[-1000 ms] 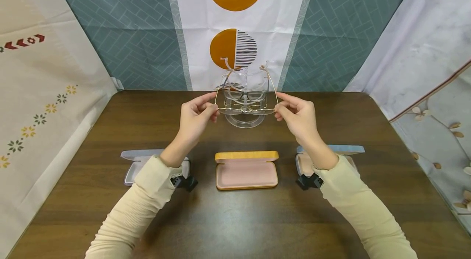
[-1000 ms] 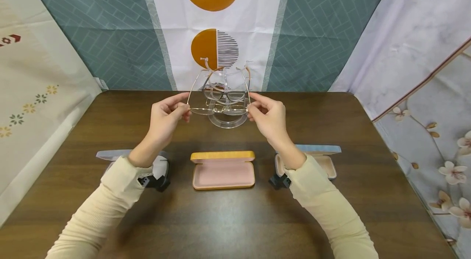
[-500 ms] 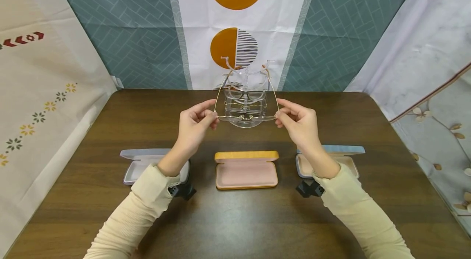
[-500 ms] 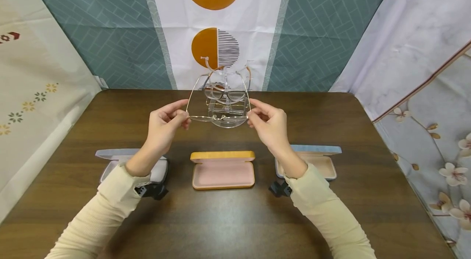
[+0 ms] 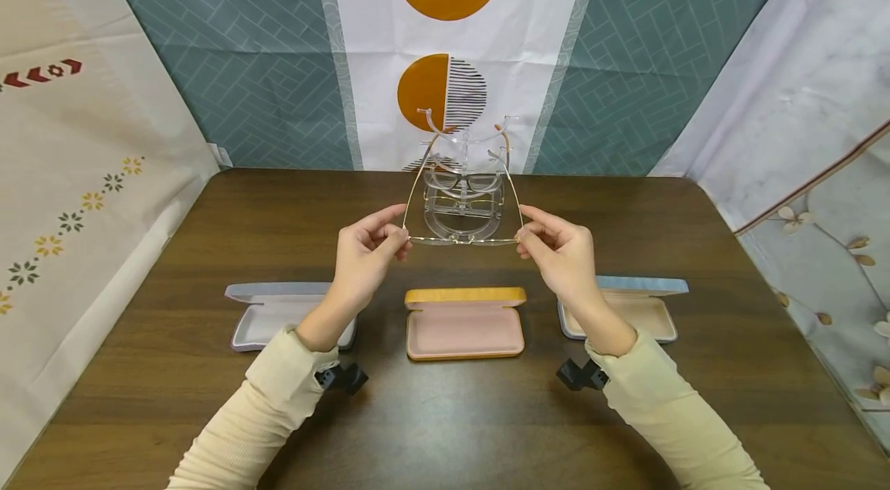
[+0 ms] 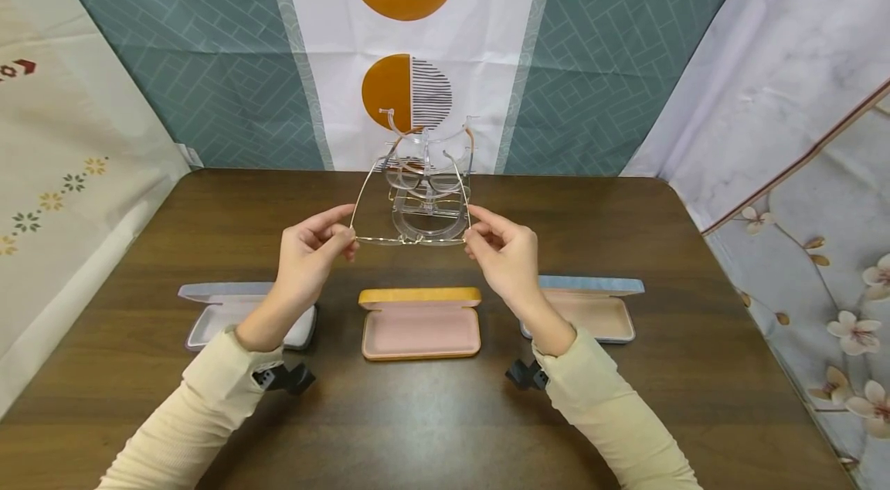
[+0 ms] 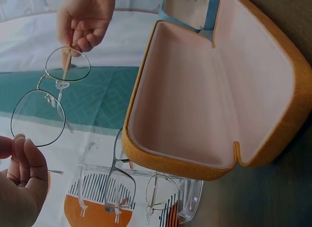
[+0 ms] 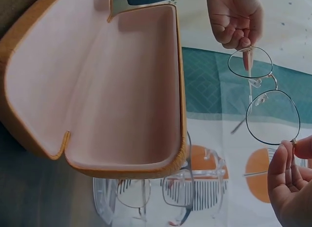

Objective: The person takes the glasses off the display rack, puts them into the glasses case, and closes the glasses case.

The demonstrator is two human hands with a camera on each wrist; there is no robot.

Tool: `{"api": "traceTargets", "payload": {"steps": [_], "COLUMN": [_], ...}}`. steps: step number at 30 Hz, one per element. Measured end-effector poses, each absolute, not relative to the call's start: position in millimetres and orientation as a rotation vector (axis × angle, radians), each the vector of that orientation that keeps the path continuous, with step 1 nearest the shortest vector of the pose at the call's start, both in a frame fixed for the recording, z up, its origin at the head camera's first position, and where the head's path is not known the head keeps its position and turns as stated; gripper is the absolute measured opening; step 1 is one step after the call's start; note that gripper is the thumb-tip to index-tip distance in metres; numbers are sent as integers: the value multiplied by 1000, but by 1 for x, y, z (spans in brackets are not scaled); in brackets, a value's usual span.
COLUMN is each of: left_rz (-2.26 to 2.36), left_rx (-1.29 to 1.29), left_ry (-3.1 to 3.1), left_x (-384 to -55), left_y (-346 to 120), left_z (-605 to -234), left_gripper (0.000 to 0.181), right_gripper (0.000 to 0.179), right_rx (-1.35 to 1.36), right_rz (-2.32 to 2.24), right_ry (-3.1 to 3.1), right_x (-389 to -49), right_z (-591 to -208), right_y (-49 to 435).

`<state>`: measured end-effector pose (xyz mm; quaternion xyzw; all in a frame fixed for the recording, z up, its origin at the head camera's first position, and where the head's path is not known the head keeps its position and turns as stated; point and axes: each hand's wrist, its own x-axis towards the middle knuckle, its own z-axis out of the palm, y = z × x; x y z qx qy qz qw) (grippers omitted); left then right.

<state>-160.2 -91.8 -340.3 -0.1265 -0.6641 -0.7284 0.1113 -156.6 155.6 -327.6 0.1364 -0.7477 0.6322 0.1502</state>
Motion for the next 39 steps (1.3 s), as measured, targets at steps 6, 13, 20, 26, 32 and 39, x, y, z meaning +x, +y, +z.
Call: {"api": "traceTargets", "payload": {"steps": [6,13,20,26,32,39], "left_rz": [-2115,-2090,-2129,-2138,-2133,-2112], "left_rx": [-375,-382,-369,-365,-365,-363], "left_ry": [-1982,-2000,-1993,-1991,-2017,-2052], "left_x": [-157,-153,-149,-148,-147,-147], "left_y": [-94,-97,-97,-97,-97,-97], "left_z": [-346,-351,-354,-357,-360,-362], "left_gripper": [35,34,35,35,35,34], "right_gripper": [32,31,31,31,31,31], "right_rx": [404,413,417,421,414,415], "right_rz": [1794,1800,1807,1812,1808,1816], "right_ry": [-2150,-2135,-2132,-2141,-2146,-2147], "right_x": [-154,-151,-148,-147,-146,-146], "right_z": [-332,-337,-341,-344,-346,-347], "right_y": [155,153,152,152,153,154]}}
